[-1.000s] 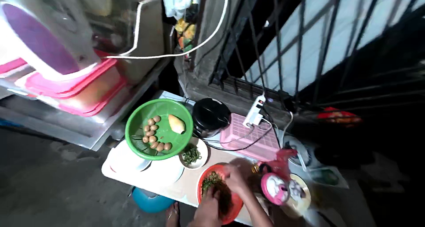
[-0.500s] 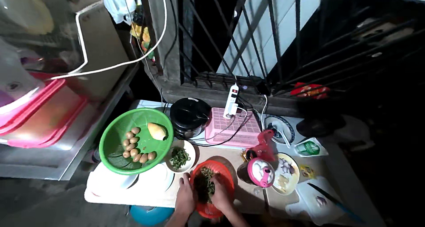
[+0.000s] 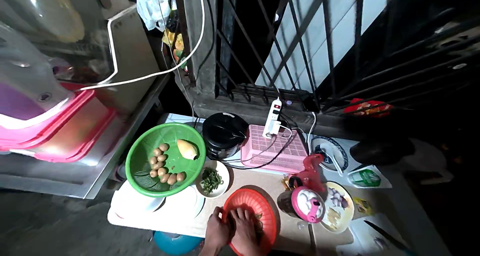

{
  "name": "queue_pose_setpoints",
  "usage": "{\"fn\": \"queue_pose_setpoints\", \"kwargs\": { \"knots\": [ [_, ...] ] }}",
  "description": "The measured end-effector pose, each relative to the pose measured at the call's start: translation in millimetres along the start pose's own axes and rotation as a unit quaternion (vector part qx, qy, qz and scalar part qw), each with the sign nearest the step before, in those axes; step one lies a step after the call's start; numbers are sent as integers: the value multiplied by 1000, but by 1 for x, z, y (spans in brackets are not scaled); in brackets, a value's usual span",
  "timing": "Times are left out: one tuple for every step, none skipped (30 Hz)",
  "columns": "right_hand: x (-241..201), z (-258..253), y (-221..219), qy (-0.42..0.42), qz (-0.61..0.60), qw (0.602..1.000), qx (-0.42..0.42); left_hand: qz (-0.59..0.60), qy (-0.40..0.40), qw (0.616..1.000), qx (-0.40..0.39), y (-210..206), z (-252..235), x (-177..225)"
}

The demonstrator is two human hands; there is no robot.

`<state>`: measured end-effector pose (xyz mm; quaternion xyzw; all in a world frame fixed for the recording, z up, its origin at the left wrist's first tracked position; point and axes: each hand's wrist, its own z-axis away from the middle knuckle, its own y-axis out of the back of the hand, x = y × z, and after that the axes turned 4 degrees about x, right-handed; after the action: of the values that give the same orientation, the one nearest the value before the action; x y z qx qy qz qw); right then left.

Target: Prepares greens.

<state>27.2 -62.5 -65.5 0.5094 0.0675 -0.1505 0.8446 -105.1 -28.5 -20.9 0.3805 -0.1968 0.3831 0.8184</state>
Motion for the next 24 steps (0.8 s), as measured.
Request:
{"fn": "queue_pose_setpoints", "kwargs": {
  "knots": [
    [0, 3, 3, -4, -10, 1000, -24, 8, 9, 1000, -1, -1, 0, -2],
    [1, 7, 7, -11, -26, 999, -40, 18, 18, 1000, 0, -2, 1, -4],
    [0, 11, 12, -21, -51, 997, -51, 26, 23, 999, 3, -4, 3, -4],
    [-1, 16, 18, -29, -81, 995, -57, 32, 24, 999, 8, -5, 5, -3],
    [-1, 18, 22, -33, -110, 992, -54, 38, 23, 999, 12, -5, 7, 0],
    [1, 18, 24, -34, -143, 988, -46, 42, 20, 999, 12, -5, 8, 3],
    [5, 14, 22, -33, -188, 981, -37, 47, 17, 999, 13, -4, 9, 5],
    [11, 9, 21, -33, -246, 968, -28, 50, 13, 999, 12, -4, 9, 7],
    [16, 5, 23, -46, -321, 946, -30, 49, 10, 999, 9, -3, 10, 9],
    [19, 4, 27, -78, -403, 911, -42, 46, 7, 999, 7, -2, 10, 10],
    [23, 3, 31, -127, -483, 864, -63, 43, 6, 999, 3, -1, 11, 11],
    [27, 2, 35, -173, -544, 817, -84, 38, 6, 999, 1, -1, 12, 10],
    [30, 1, 38, -210, -593, 770, -106, 36, 7, 999, -1, 0, 11, 9],
    [34, 0, 41, -238, -628, 731, -123, 37, 9, 999, -4, 1, 11, 7],
    [39, 0, 43, -260, -651, 701, -132, 44, 10, 999, -5, 1, 10, 5],
    [42, 1, 45, -276, -668, 680, -128, 51, 8, 999, -6, 1, 10, 2],
    [45, 1, 46, -284, -683, 663, -117, 57, 5, 998, -5, 0, 10, -1],
    [47, 1, 46, -287, -699, 646, -104, 60, 2, 998, -4, 0, 11, -3],
    [50, 0, 45, -287, -722, 622, -97, 59, -1, 998, -2, -1, 11, -4],
    [52, -1, 44, -280, -752, 590, -94, 49, -1, 999, 3, -1, 10, -5],
    [53, -1, 44, -270, -782, 554, -89, 34, 1, 999, 11, -1, 11, -5],
    [53, 0, 43, -259, -809, 520, -86, 14, -2, 1000, 24, 1, 14, -4],
    [54, 1, 41, -247, -832, 491, -82, -10, -17, 999, 48, 1, 18, -2],
    [55, 2, 40, -233, -848, 469, -77, -33, -52, 995, 85, -1, 22, -2]
  ]
}}
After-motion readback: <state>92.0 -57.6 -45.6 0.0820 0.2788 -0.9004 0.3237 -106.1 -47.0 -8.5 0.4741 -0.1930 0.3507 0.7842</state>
